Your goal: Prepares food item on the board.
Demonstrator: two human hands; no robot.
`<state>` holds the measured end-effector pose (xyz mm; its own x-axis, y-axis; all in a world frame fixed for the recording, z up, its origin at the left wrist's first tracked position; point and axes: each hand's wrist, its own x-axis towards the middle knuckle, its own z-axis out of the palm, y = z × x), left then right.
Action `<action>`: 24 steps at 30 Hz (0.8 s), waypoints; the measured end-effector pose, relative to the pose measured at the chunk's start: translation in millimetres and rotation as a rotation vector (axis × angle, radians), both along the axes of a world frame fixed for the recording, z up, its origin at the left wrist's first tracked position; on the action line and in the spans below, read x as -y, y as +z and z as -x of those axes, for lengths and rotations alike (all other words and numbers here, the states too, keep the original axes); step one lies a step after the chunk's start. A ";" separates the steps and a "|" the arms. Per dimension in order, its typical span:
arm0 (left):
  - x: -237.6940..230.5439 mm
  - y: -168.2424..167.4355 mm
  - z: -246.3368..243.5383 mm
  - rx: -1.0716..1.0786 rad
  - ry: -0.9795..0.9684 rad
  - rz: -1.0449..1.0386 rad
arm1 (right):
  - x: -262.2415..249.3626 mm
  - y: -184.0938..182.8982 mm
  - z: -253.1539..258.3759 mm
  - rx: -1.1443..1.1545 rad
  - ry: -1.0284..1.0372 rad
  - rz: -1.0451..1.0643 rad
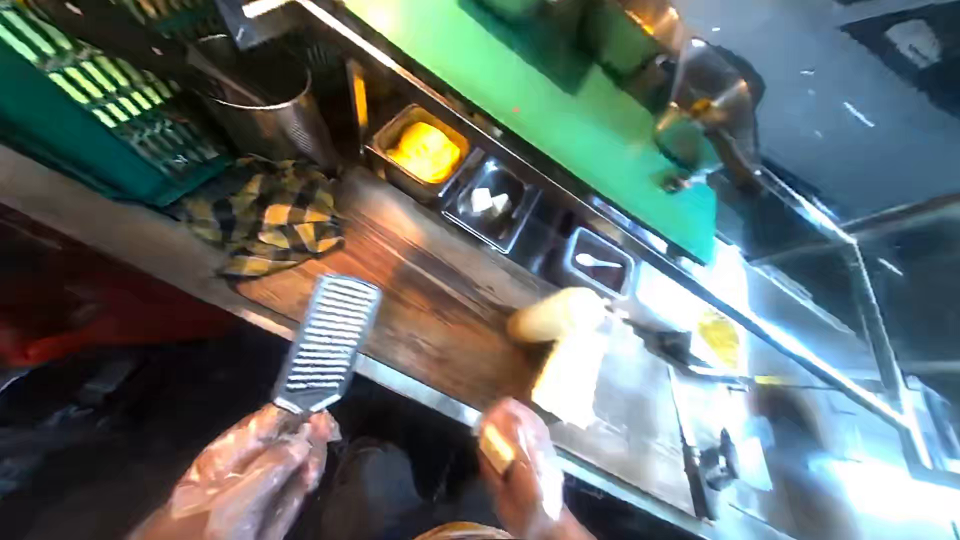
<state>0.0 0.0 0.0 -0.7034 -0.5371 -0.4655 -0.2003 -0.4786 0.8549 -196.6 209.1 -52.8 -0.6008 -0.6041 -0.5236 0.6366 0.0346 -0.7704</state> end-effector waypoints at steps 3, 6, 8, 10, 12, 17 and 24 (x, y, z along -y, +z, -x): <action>-98.4 14.7 32.7 -0.014 -0.032 -0.065 | -91.2 -2.0 35.9 -0.263 -0.205 -0.050; -194.5 -0.8 94.6 0.023 -0.042 -0.167 | -130.3 -2.4 87.5 -0.633 -0.270 -0.372; -235.1 -18.0 139.8 0.196 -0.150 -0.184 | -136.7 -2.6 106.7 -0.821 -0.070 -0.659; -260.7 -40.7 172.4 0.299 -0.205 -0.166 | -129.8 -8.1 114.9 -0.956 0.144 -0.792; -274.2 -57.8 189.1 0.358 -0.240 -0.094 | -122.1 -18.8 117.6 -1.040 0.262 -0.846; -271.1 -48.3 195.9 0.475 -0.487 0.308 | -98.9 -42.5 129.5 -1.147 0.140 -0.827; -259.4 -5.4 206.9 0.594 -0.547 0.233 | -85.5 -29.2 117.3 -1.058 0.036 -0.851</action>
<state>-206.9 259.4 -5.4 -0.5656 -0.3195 -0.7603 -0.8008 -0.0075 0.5989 -313.9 294.6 -82.0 -0.9352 -0.3517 -0.0408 -0.2532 0.7449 -0.6172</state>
